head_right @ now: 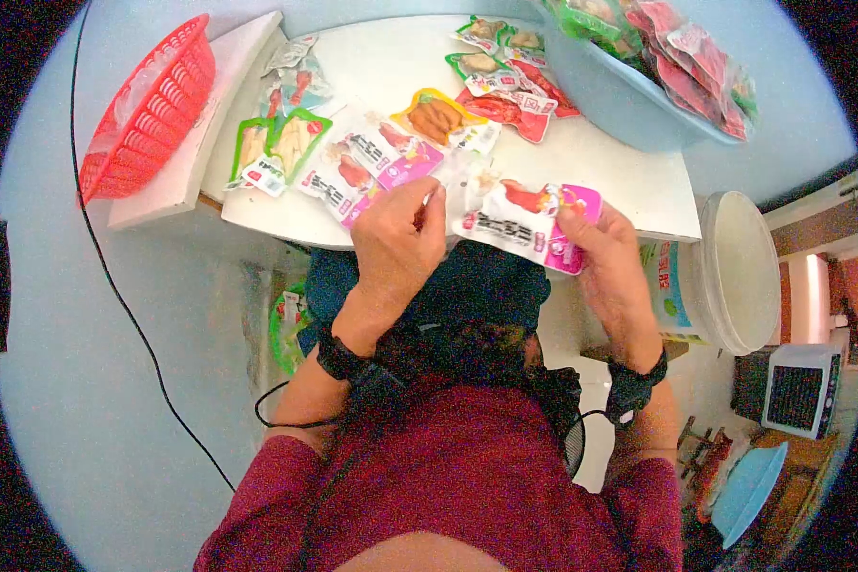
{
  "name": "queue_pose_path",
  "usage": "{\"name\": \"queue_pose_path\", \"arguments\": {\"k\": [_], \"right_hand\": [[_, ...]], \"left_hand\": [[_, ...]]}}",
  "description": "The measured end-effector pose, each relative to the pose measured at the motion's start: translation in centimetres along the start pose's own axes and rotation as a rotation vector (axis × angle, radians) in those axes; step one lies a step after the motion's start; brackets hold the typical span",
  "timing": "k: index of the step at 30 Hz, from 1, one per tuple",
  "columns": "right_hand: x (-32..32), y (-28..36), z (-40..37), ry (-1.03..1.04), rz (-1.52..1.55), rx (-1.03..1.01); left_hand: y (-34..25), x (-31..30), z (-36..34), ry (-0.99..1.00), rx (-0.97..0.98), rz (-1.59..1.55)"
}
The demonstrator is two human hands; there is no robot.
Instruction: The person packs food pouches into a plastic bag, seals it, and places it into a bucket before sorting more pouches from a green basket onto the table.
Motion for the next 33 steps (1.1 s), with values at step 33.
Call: {"name": "queue_pose_path", "arguments": {"k": [33], "right_hand": [[15.6,-10.5,4.4,0.51,0.28,0.128]], "left_hand": [[1.7,-2.6,0.1,-0.041,-0.153,-0.213]]}}
Point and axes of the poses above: each hand's wrist, its own z-axis towards the middle knuckle, its own x-axis out of the palm, y = z × x, the point moved 10 cm from there along z, towards the middle knuckle, and after that the axes turned 6 degrees about -x, right-handed, at the moved point
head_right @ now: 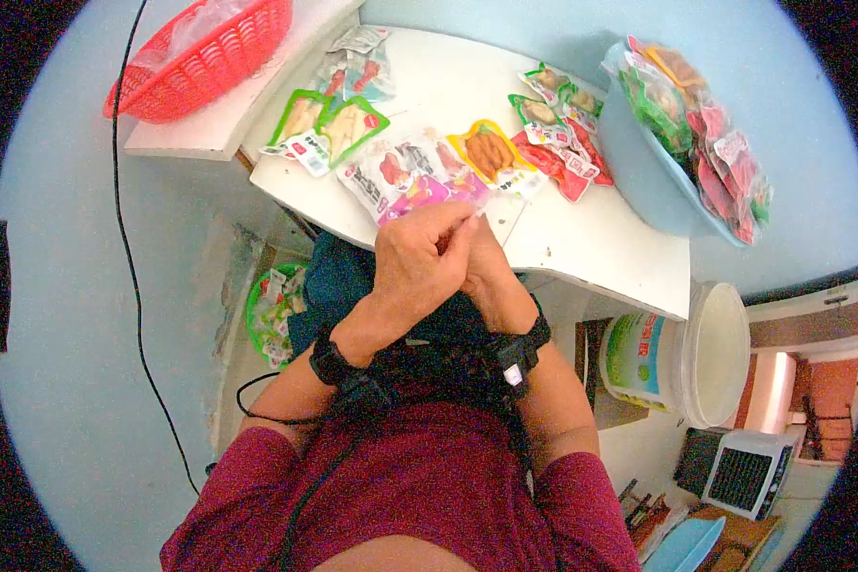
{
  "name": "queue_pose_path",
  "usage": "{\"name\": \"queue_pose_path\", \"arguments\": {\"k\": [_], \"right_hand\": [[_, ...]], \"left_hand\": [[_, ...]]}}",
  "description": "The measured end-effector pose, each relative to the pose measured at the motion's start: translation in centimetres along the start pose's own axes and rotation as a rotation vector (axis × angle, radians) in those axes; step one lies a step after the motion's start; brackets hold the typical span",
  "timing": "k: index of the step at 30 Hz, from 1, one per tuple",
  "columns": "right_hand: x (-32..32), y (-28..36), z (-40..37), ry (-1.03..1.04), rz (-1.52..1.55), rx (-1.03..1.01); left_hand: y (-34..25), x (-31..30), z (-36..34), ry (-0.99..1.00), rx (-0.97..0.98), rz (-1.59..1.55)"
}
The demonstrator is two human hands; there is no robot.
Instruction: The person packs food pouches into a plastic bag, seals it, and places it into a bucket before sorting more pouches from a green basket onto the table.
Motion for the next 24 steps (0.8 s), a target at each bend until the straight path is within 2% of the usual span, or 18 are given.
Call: {"name": "queue_pose_path", "arguments": {"k": [3,5,11,15,17,20,22,24], "right_hand": [[-3.8,-2.6,1.5,-0.081,-0.126,0.005],[-4.8,-2.9,2.2,-0.117,-0.195,-0.037],[-2.5,-0.1,1.7,-0.217,-0.19,-0.175],[0.3,1.0,0.4,-0.169,-0.28,-0.115],[1.1,1.4,-0.2,-0.126,-0.326,-0.076],[0.0,-0.4,-0.6,0.055,0.03,-0.01],[-0.1,-0.5,-1.5,-0.015,0.011,0.068],[0.6,0.7,-2.3,-0.085,0.006,0.135]], "left_hand": [[-0.9,-0.4,-0.1,-0.041,0.097,-0.01],[-0.8,-0.3,0.0,-0.013,0.064,0.02],[-1.3,-0.6,0.2,-0.02,0.078,0.043],[-1.6,-0.6,0.4,0.023,0.125,0.012],[-1.4,0.2,0.3,0.144,0.104,0.008],[-1.6,1.2,0.4,0.268,0.143,0.015],[-2.1,1.6,0.5,0.341,0.16,0.002],[-1.5,1.4,1.6,0.38,0.09,0.012]]}}
Point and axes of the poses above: each hand's wrist, its own z-axis towards the middle knuckle, its own x-axis out of the palm, y = z × x, the point moved 10 cm from there along z, towards the middle knuckle, and after that the axes turned 6 degrees about -x, right-handed, at the moved point
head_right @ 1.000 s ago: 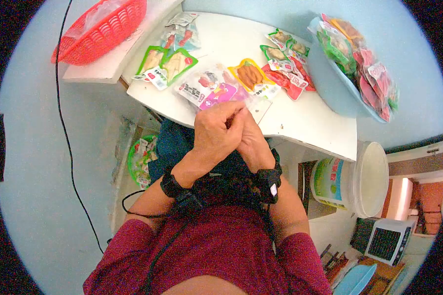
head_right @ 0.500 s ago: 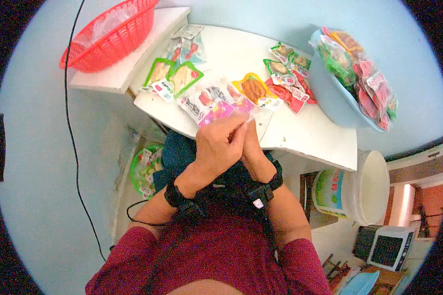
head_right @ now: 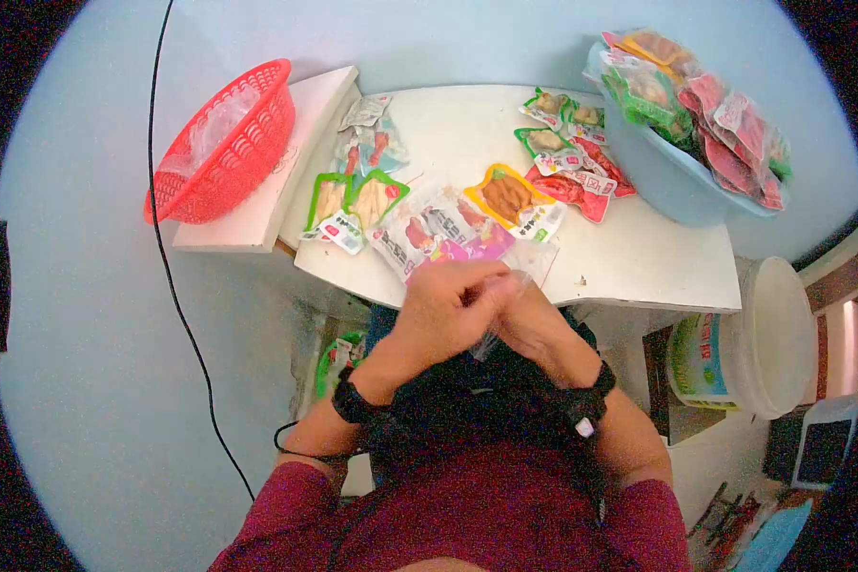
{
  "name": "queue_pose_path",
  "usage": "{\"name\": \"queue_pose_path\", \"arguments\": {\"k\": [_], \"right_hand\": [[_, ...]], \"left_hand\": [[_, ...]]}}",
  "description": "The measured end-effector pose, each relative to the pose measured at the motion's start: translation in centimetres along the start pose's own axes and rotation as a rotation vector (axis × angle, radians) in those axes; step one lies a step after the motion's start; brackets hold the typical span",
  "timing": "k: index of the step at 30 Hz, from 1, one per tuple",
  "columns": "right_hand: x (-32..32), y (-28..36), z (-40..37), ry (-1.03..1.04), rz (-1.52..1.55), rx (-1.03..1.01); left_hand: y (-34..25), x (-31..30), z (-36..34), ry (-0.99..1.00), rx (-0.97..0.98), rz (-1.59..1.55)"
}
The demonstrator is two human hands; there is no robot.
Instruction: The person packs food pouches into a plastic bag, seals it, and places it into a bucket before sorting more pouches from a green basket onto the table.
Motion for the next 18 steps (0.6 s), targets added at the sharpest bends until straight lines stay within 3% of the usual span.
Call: {"name": "queue_pose_path", "arguments": {"k": [5,12,13,16,18], "right_hand": [[-0.5,1.8,-2.6,-0.05,0.049,0.061],[-5.2,5.3,-6.5,-0.193,-0.263,0.024],[-5.7,5.9,-6.9,-0.213,-0.301,0.011],[-6.7,7.2,-7.8,-0.255,-0.371,-0.02],[-7.2,7.7,-8.0,-0.263,-0.383,-0.027]], "left_hand": [[3.4,-5.0,5.7,-0.087,-0.076,0.147],[15.6,-11.8,15.9,-0.269,-0.062,0.648],[16.2,-12.2,16.9,-0.274,-0.075,0.751],[19.8,-12.7,19.2,-0.11,-0.365,0.817],[22.3,-12.9,20.7,-0.098,-0.342,0.915]]}}
Point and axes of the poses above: each hand's wrist, its own z-axis towards the middle knuckle, its own x-axis out of the palm, y = z × x, the point moved 10 cm from there along z, towards the middle knuckle, and after that the axes turned 6 degrees about -x, right-handed, at the moved point
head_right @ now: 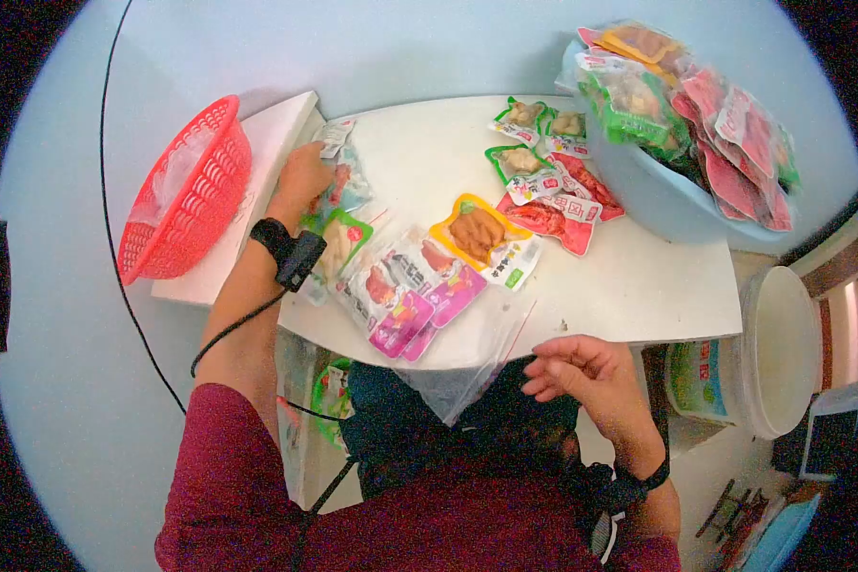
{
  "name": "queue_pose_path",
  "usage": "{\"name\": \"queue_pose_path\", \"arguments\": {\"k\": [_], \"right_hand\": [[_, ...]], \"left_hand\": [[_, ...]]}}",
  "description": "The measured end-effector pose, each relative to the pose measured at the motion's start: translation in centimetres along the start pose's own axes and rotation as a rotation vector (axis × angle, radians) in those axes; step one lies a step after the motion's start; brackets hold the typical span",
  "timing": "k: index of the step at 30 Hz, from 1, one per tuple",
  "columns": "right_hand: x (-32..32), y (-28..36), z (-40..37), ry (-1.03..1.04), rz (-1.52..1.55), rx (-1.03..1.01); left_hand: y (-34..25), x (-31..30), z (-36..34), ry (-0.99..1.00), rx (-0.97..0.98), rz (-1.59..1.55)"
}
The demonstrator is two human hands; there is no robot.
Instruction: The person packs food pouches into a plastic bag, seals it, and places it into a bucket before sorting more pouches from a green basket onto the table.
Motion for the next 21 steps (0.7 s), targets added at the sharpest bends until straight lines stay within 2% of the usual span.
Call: {"name": "queue_pose_path", "arguments": {"k": [4,7,10,13,16,19,21], "right_hand": [[-0.6,-0.3,0.4,0.014,0.021,0.01],[-0.8,-0.7,0.9,0.018,0.036,0.007],[-1.1,-1.0,1.1,0.004,0.031,0.007],[-0.9,-0.9,1.3,0.011,0.018,0.012],[-0.9,-0.8,1.4,0.021,0.004,0.004],[-1.1,-0.8,1.4,0.017,0.001,-0.01],[-1.2,-0.6,1.4,0.008,-0.007,-0.011]], "left_hand": [[0.6,2.3,2.8,0.04,0.017,0.139],[-0.3,3.2,3.2,0.192,-0.004,0.173],[-0.1,4.3,4.0,0.214,0.046,0.148],[0.5,4.4,4.7,0.113,0.099,0.146],[0.2,5.0,4.9,0.141,0.104,0.302],[-1.7,3.5,3.8,0.005,0.263,0.337],[-1.3,1.4,3.9,-0.139,0.164,0.257]]}}
Point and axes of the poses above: each hand's wrist, its own z-axis towards the middle knuckle, its own x-axis out of the palm, y = z × x, the point moved 10 cm from there along z, towards the middle knuckle, and after that the axes turned 6 degrees about -x, right-handed, at the moved point
